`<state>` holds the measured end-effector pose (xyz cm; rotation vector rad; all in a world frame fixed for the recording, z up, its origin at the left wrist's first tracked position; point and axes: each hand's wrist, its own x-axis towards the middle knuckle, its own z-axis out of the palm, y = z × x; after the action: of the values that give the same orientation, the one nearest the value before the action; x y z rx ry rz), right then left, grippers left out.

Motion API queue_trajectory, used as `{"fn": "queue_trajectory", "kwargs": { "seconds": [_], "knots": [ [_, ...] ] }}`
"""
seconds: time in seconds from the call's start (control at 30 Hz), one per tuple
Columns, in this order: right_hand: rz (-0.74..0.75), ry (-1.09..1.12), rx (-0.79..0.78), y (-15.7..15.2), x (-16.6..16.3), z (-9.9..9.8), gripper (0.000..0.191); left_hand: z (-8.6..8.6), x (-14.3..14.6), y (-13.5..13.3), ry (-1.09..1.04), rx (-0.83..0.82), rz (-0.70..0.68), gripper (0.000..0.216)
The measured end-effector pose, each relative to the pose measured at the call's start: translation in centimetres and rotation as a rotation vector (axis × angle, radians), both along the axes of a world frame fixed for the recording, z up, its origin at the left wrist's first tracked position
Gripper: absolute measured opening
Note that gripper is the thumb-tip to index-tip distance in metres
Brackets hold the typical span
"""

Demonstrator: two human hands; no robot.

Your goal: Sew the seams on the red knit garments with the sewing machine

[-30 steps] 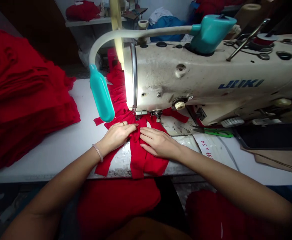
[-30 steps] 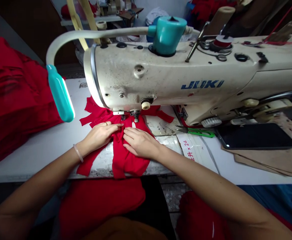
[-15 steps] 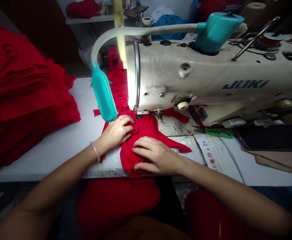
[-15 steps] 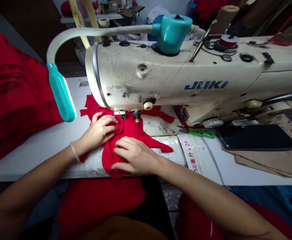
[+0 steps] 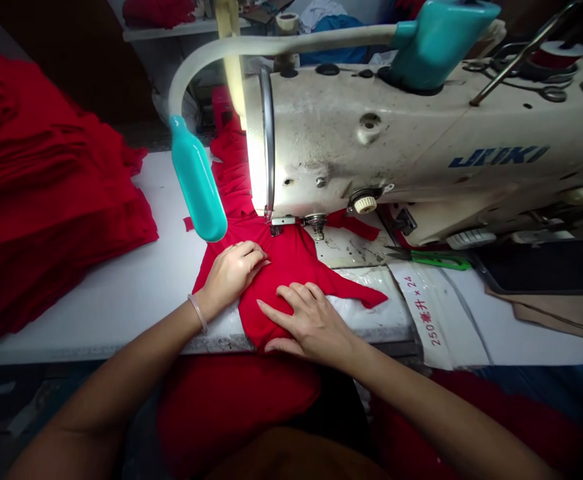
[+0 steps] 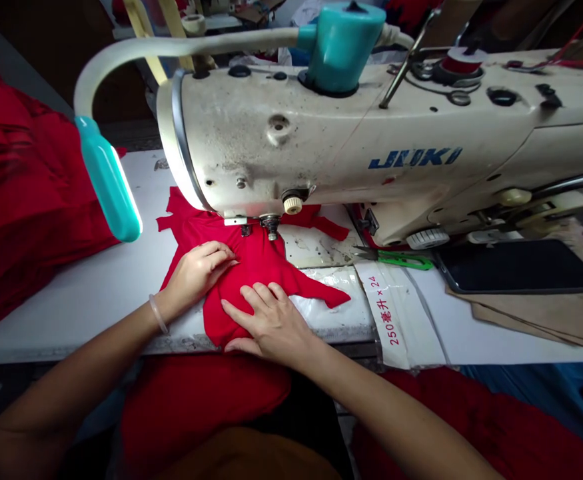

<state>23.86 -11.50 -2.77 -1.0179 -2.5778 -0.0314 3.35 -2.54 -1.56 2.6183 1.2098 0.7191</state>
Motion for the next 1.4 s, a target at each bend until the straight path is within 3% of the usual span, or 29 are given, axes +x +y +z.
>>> {"fn": "queue_trajectory", "kwargs": {
  "seconds": [0.13, 0.27, 0.47, 0.67, 0.9, 1.03, 1.2, 1.4],
  "knots": [
    [-0.015, 0.013, 0.008, 0.0, 0.0, -0.2, 0.059, -0.3, -0.5, 0.4, 0.059, 0.06, 0.011, 0.02],
    [-0.021, 0.018, 0.036, -0.1, 0.0, -0.6, 0.061, 0.5, -0.2, -0.1, 0.063, 0.15, -0.007, 0.017],
    [0.0, 0.044, 0.091, -0.2, -0.1, -0.9, 0.056, 1.1, 0.7, -2.2, 0.21, 0.283, -0.135, 0.019],
    [0.016, 0.064, 0.121, -0.2, 0.0, -0.9, 0.053, 0.7, 0.6, -2.6, 0.161, 0.112, -0.07, 0.021],
    [0.012, 0.05, 0.082, -0.3, -0.1, -0.5, 0.052, 0.7, 1.2, -2.9, 0.177, 0.096, -0.041, 0.025],
    [-0.031, 0.077, 0.081, 0.0, 0.0, -0.5, 0.061, 0.6, 0.7, -2.9, 0.145, 0.009, -0.057, 0.026],
    [-0.18, 0.094, 0.103, 1.3, -0.3, -0.4, 0.051, 0.5, 0.0, -1.1, 0.124, -0.087, -0.072, 0.028],
    [-0.234, 0.026, 0.038, 3.6, -0.9, -0.1, 0.047, 0.5, 0.0, 1.6, 0.15, -0.016, -0.083, 0.03]
  ]
}}
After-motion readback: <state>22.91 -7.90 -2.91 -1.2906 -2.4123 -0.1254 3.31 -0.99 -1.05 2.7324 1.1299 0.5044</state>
